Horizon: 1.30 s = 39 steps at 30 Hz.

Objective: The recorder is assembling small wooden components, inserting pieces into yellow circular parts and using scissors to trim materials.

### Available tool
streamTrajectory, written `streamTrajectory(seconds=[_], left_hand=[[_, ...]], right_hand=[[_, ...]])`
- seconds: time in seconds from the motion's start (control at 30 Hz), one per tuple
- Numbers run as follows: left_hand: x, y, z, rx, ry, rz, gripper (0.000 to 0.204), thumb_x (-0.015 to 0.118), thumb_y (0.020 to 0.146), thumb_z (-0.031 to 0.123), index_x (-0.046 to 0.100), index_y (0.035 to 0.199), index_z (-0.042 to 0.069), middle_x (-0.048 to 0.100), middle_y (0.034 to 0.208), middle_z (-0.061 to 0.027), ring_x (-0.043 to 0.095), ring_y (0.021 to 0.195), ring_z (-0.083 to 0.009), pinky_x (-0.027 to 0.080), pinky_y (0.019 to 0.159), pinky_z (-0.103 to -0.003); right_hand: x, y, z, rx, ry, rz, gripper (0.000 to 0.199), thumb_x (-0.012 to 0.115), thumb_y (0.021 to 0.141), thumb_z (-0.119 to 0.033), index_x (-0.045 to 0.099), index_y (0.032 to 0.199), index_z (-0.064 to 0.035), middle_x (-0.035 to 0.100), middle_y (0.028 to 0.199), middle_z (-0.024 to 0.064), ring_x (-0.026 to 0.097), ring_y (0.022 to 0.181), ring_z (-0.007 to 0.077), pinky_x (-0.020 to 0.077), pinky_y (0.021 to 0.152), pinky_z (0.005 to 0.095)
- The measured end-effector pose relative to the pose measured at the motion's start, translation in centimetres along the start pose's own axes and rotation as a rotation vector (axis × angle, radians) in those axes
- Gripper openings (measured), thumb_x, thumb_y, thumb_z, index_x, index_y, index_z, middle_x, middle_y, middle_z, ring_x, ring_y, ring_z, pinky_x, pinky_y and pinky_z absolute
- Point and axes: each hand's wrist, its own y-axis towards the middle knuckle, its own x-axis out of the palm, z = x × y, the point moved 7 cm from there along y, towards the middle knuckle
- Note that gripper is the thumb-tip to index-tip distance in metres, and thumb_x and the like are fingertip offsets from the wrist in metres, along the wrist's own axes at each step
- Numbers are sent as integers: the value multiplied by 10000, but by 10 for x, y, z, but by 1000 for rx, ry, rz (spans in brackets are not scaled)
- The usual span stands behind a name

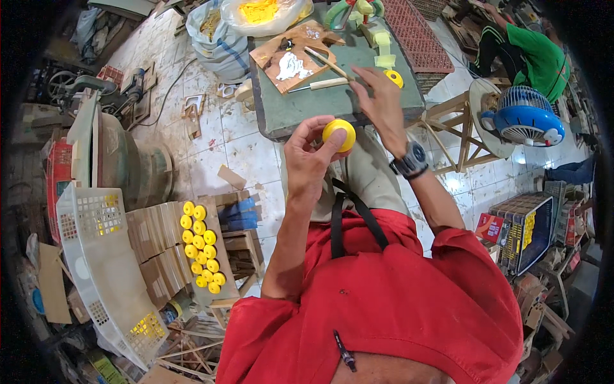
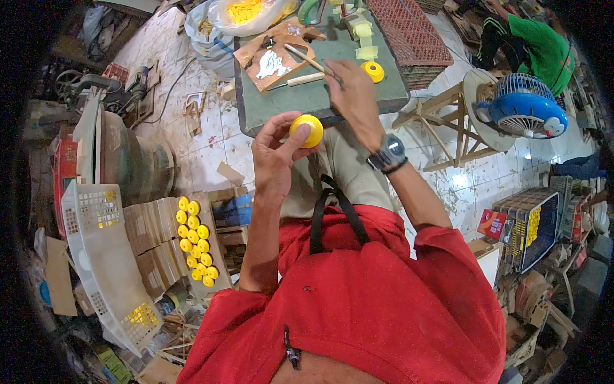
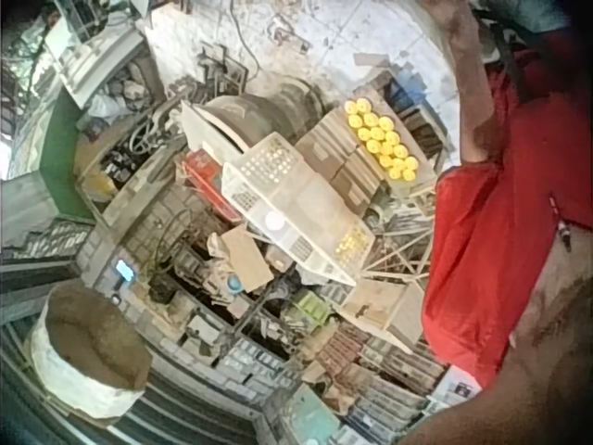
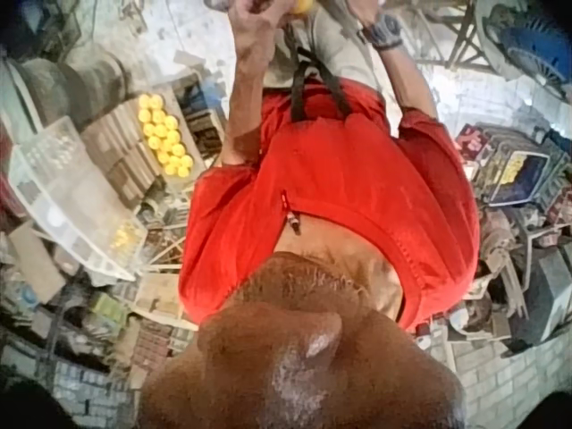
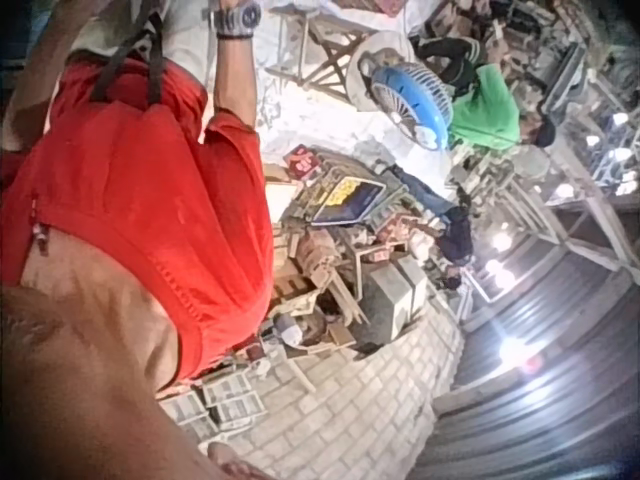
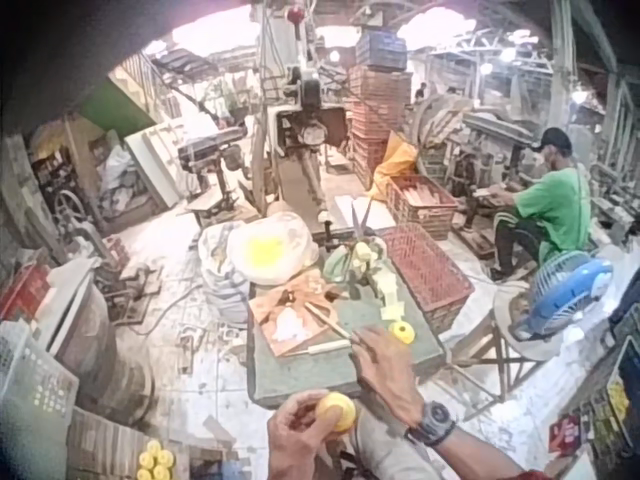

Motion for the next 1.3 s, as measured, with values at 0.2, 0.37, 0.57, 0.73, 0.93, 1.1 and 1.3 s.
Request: streamTrajectory(seconds=[0.2, 0.37, 0.57, 0.73, 0.93, 1.1, 1.3], left_hand=[[-5, -2, 4, 55, -46, -6, 289, 664, 861, 67, 568, 1125, 0, 632, 1041, -111, 658, 900, -208, 597, 750, -354], [-16, -1, -3, 6, -289, -38, 298, 585, 892, 60, 530, 1172, -26, 623, 1101, -136, 642, 977, -227, 576, 821, -383], [-12, -9, 5, 62, -219, -2, 307, 556, 892, 40, 519, 1186, -41, 621, 1108, -148, 636, 1004, -236, 563, 858, -391], [-13, -7, 5, 59, -155, 63, 334, 625, 861, 8, 528, 1179, -20, 614, 1082, -126, 637, 969, -214, 573, 834, -369], [-14, -5, 1, 78, -177, 70, 351, 670, 835, -4, 534, 1159, -11, 588, 1066, -104, 626, 935, -180, 584, 797, -329], [-18, -7, 4, 130, -152, 124, 317, 635, 855, -7, 544, 1159, -9, 632, 1052, -110, 650, 939, -211, 579, 834, -381], [-22, -8, 4, 168, -109, 143, 320, 634, 857, -9, 551, 1165, 5, 633, 1058, -107, 647, 930, -197, 582, 824, -358]], right_hand=[[35, 21, 20, -16, -190, -90, 274, 657, 786, -98, 643, 1038, 8, 633, 915, 197, 597, 842, 372, 475, 747, 426], [31, 17, -13, -244, -152, -31, 181, 639, 762, -73, 655, 931, -12, 617, 1044, 159, 559, 951, 347, 466, 788, 415], [56, 8, -9, -413, -478, -210, 153, 645, 711, -49, 623, 858, -11, 517, 1287, 124, 487, 1075, 328, 443, 845, 422], [43, 11, -23, -405, -318, -184, 201, 674, 733, -30, 626, 929, -29, 575, 1222, 102, 515, 1042, 329, 453, 858, 400], [21, 16, -26, -200, 49, -134, 187, 696, 751, -20, 652, 933, -21, 658, 934, 105, 621, 804, 256, 497, 724, 314], [-23, 7, -25, 23, 367, 65, 212, 717, 743, 13, 668, 948, -6, 670, 855, 59, 635, 758, 142, 487, 676, 257], [-59, -14, -22, 374, 834, 216, 250, 716, 742, 53, 653, 982, 20, 666, 1058, 157, 626, 884, 150, 494, 766, 230]])
